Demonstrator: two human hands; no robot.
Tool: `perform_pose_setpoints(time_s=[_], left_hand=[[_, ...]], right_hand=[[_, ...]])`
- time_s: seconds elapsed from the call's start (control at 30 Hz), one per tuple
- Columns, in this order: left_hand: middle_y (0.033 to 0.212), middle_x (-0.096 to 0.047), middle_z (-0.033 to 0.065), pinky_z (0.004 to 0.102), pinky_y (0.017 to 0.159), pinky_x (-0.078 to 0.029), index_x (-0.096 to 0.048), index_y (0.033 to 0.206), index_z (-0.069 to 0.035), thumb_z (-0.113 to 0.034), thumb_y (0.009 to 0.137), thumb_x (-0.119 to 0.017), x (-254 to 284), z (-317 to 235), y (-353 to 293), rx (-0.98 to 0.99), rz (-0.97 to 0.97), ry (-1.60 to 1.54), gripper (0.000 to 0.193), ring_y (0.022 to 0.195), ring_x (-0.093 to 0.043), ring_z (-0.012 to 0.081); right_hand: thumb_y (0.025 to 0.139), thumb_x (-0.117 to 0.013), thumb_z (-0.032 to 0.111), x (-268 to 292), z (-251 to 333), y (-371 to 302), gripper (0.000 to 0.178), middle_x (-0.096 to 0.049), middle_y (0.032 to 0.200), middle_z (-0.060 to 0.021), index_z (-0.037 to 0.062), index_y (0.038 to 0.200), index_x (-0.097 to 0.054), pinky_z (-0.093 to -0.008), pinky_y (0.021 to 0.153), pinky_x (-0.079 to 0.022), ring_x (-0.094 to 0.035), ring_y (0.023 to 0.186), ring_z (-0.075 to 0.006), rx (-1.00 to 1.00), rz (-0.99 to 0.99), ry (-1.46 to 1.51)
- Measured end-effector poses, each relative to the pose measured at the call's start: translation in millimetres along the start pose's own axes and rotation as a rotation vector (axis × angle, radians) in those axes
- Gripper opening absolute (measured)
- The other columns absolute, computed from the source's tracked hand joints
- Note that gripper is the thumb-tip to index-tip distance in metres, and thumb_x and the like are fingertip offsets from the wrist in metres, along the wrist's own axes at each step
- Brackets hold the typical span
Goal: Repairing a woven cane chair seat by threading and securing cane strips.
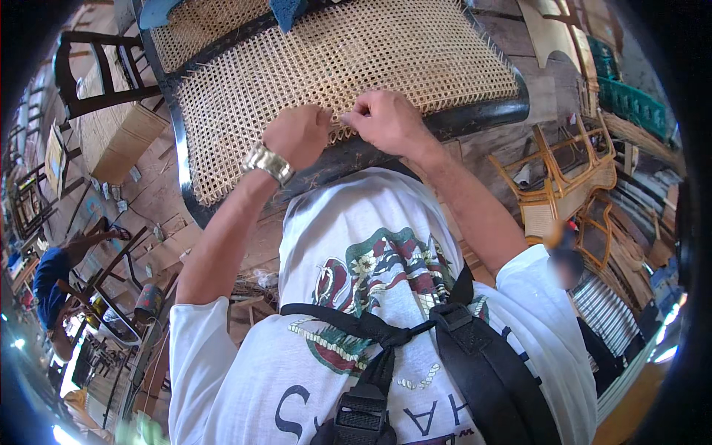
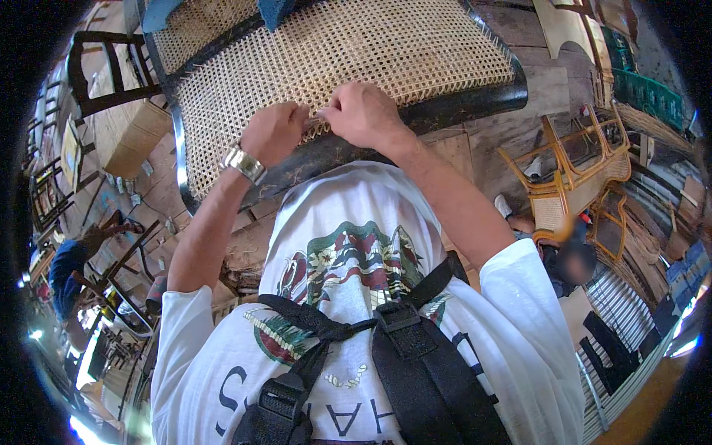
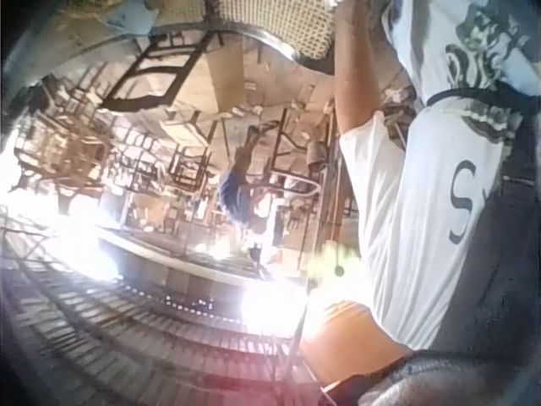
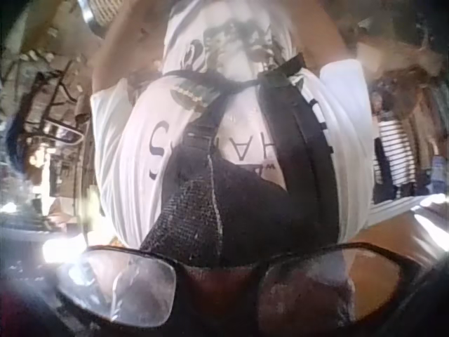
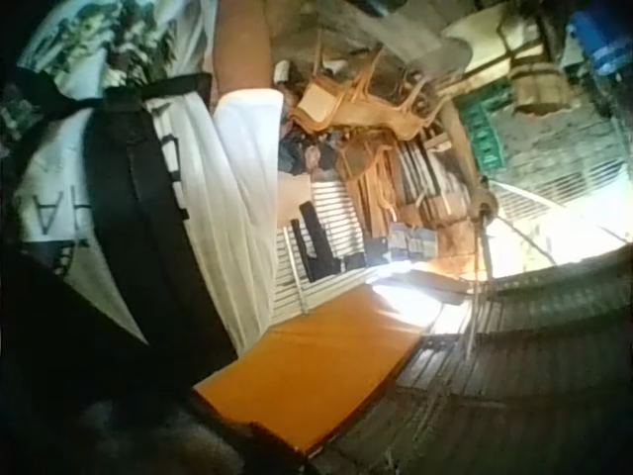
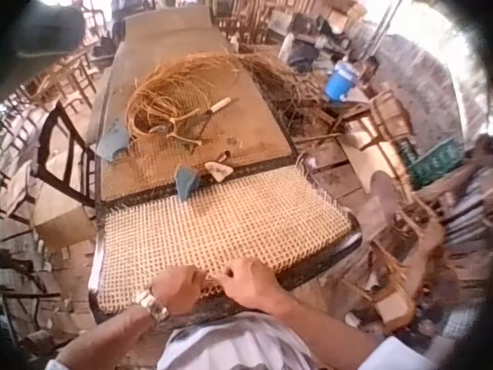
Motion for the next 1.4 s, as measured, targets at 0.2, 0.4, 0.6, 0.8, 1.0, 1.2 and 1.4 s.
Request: perform_pose_setpoints(time_s=[0.2, 0.4, 0.6, 0.8, 1.0, 1.2, 1.4], left_hand=[[0.084, -0.072, 0.0183, 0.0470, 0.072, -0.055, -0.073, 0.096, -0.005, -0.056, 0.087, -0.063, 11, 12, 21, -0.070, 0.167, 0.133, 0.053, 0.077, -0.071, 0.0336], [0.062, -0.062, 0.0083, 0.0370, 0.051, -0.046, -0.063, 0.079, -0.008, -0.049, 0.093, -0.065, 128, 109, 14, -0.108, -0.310, 0.438, 0.043, 0.054, -0.058, 0.0185], [0.056, -0.051, -0.0009, 0.0273, 0.044, -0.029, -0.062, 0.078, -0.008, -0.046, 0.095, -0.066, 171, 34, -27, -0.458, -0.300, 0.245, 0.042, 0.046, -0.043, 0.0079], [0.060, -0.056, -0.0008, 0.0256, 0.046, -0.045, -0.064, 0.098, -0.006, -0.037, 0.102, -0.057, 102, 56, 6, -0.310, -0.061, -0.247, 0.032, 0.050, -0.054, 0.0060], [0.079, -0.071, 0.0120, 0.0366, 0.058, -0.053, -0.066, 0.110, -0.006, -0.032, 0.102, -0.054, 20, 44, 15, -0.302, 0.198, -0.068, 0.029, 0.064, -0.069, 0.0194], [0.091, -0.072, 0.0143, 0.0443, 0.072, -0.055, -0.070, 0.100, -0.009, -0.030, 0.094, -0.057, 24, 11, 12, -0.267, 0.222, 0.234, 0.026, 0.082, -0.070, 0.0324], [0.096, -0.074, 0.0184, 0.0454, 0.074, -0.059, -0.076, 0.098, -0.007, -0.017, 0.084, -0.061, 25, -18, 21, -0.267, 0.230, 0.535, 0.023, 0.089, -0.074, 0.0335]], right_hand=[[0.077, -0.070, 0.018, -6, 20, -8, 0.015, -0.068, 0.086, -0.0137, 0.0035, 0.081, -0.070, -0.0435, 0.079, -0.052, -0.066, 0.085, -0.0323, 0.181, -0.117, -0.169], [0.077, -0.069, 0.015, -4, 29, -13, 0.011, -0.064, 0.096, -0.0121, 0.0048, 0.081, -0.068, -0.0444, 0.086, -0.050, -0.062, 0.094, -0.0341, 0.186, -0.275, -0.387], [0.093, -0.068, 0.020, -5, 53, 19, 0.017, -0.068, 0.104, -0.0076, 0.0040, 0.094, -0.073, -0.0364, 0.078, -0.052, -0.065, 0.094, -0.0202, 0.027, 0.019, 0.808], [0.091, -0.071, 0.026, 18, 45, 9, 0.025, -0.070, 0.077, -0.0056, 0.0013, 0.093, -0.074, -0.0306, 0.068, -0.051, -0.065, 0.072, -0.0132, 0.135, -0.199, 0.198], [0.086, -0.072, 0.026, 0, 11, 2, 0.024, -0.069, 0.079, -0.0143, 0.0027, 0.087, -0.073, -0.0362, 0.069, -0.052, -0.066, 0.072, -0.0260, 0.128, -0.161, -0.085], [0.081, -0.074, 0.027, 4, 13, 6, 0.026, -0.068, 0.074, -0.0135, 0.0016, 0.078, -0.070, -0.0382, 0.067, -0.053, -0.068, 0.069, -0.0266, 0.017, -0.167, -0.075], [0.077, -0.075, 0.025, 10, 22, 6, 0.025, -0.068, 0.072, -0.0127, 0.0015, 0.076, -0.069, -0.0386, 0.067, -0.054, -0.068, 0.068, -0.0265, 0.052, -0.217, -0.133]])
Point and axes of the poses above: each hand's wrist, its own y-axis towards the middle knuckle, its own x-axis out of the back of the hand, z = x × y, the point moved 6 cm from there along y, towards the middle knuckle
